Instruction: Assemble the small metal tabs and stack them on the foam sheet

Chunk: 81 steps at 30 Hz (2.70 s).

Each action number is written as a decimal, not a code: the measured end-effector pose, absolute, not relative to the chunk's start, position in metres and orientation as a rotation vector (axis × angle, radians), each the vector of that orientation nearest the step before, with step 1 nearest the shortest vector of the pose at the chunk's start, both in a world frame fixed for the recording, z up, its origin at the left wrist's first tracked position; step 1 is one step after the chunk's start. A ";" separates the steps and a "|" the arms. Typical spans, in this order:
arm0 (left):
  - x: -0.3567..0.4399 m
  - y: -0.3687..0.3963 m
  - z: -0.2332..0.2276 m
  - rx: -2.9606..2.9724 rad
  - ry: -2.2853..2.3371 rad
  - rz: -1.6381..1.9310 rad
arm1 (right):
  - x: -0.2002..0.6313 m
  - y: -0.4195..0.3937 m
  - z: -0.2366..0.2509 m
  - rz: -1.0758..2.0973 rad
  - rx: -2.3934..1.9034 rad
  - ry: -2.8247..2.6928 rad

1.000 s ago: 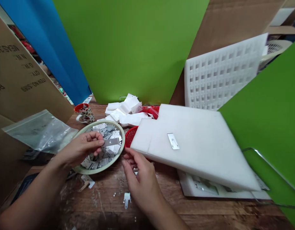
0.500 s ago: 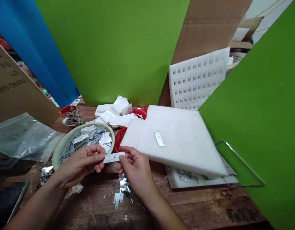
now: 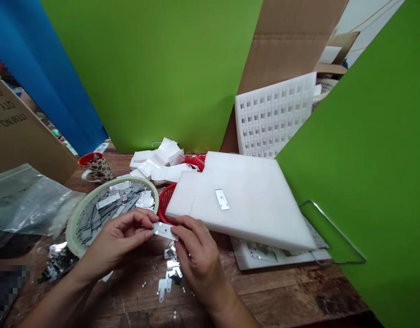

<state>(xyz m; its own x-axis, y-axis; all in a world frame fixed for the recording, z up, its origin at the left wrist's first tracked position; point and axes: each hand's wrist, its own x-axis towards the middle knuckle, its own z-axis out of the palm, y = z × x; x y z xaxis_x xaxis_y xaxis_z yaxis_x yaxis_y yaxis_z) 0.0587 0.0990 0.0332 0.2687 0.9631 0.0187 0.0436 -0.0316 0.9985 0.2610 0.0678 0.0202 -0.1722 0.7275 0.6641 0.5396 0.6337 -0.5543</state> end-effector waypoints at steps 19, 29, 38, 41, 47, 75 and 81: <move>-0.017 0.129 0.017 2.139 1.854 0.466 | 0.379 0.086 0.028 -0.628 -1.575 -1.807; 0.019 0.165 0.009 2.138 1.820 0.317 | 0.327 0.076 0.035 -0.308 -1.335 -1.807; 0.006 0.171 0.019 1.864 1.580 0.510 | 0.301 0.071 0.028 -0.026 -1.177 -1.828; 0.001 0.170 0.025 1.709 1.539 0.695 | 0.283 0.069 0.026 0.178 -1.103 -1.873; 0.009 0.147 0.035 1.369 1.377 1.000 | 0.229 0.079 0.026 0.808 -1.084 -1.688; 0.041 0.086 0.037 1.306 1.214 1.024 | 0.232 0.074 0.002 0.763 -1.103 -1.530; 0.040 0.084 0.034 1.296 1.200 0.932 | 0.237 0.075 0.007 0.574 -1.005 -1.756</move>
